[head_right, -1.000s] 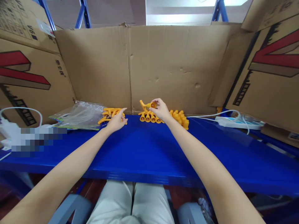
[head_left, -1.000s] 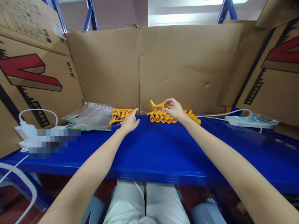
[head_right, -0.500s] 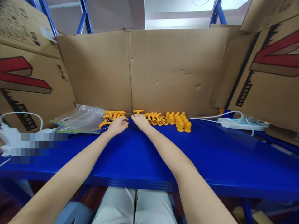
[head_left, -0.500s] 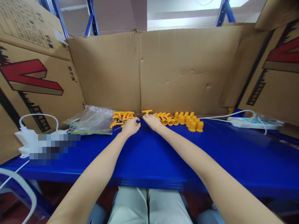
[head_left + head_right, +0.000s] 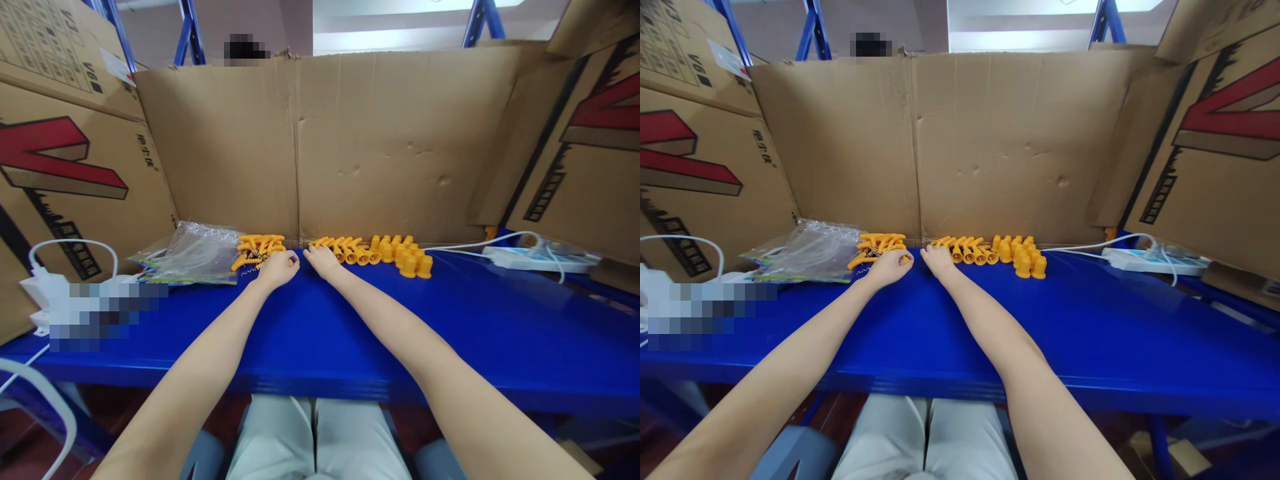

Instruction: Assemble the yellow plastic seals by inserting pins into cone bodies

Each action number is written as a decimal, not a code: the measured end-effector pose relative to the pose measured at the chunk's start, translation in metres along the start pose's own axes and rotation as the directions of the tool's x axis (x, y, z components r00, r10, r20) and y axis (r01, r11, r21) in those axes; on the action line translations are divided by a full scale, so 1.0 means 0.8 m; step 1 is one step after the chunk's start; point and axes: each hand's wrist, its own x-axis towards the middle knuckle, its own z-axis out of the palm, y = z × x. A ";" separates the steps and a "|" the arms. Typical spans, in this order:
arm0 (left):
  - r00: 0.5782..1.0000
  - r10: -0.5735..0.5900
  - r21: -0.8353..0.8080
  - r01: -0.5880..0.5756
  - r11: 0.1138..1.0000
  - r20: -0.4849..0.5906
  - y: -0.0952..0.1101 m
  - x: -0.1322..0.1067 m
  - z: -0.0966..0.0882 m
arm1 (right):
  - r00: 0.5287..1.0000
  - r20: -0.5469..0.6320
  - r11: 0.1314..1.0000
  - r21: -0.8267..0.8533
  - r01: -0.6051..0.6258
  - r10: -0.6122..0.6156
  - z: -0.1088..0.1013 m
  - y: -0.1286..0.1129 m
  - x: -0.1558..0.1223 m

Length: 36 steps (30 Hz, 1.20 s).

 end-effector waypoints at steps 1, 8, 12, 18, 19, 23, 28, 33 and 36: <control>1.000 0.004 0.001 -0.004 1.000 0.005 0.000 0.000 0.000 | 1.000 0.008 1.000 0.003 -0.001 0.001 0.000 0.001 0.000; 1.000 0.022 -0.003 -0.022 1.000 0.014 -0.002 0.000 0.003 | 0.997 0.083 0.999 0.039 -0.007 0.004 -0.007 0.003 0.002; 0.999 0.044 0.003 -0.044 0.999 0.021 -0.002 0.000 0.004 | 0.981 0.193 0.989 0.139 -0.049 0.022 -0.025 0.026 0.011; 0.998 0.061 -0.015 -0.060 0.998 0.026 -0.001 0.000 0.005 | 0.926 0.335 0.942 0.215 -0.257 0.176 -0.064 0.117 0.005; 0.998 0.060 -0.015 -0.060 0.998 0.028 0.000 0.000 0.005 | 0.912 0.348 0.937 0.186 -0.296 0.219 -0.067 0.132 -0.001; 0.997 0.063 -0.019 -0.062 0.998 0.035 0.001 0.000 0.004 | 0.816 0.417 0.891 0.033 -0.453 0.400 -0.060 0.177 -0.033; 0.997 0.066 -0.033 -0.065 0.997 0.033 0.001 0.001 0.005 | 0.762 0.455 0.852 0.013 -0.524 0.462 -0.025 0.189 -0.067; 0.997 0.067 -0.030 -0.066 0.997 0.032 0.000 0.000 0.005 | 0.826 0.353 0.860 0.098 -0.500 0.440 -0.004 0.194 -0.076; 0.997 0.075 -0.027 -0.075 0.997 0.027 0.000 0.000 0.006 | 0.838 0.295 0.843 0.152 -0.516 0.460 -0.006 0.206 -0.072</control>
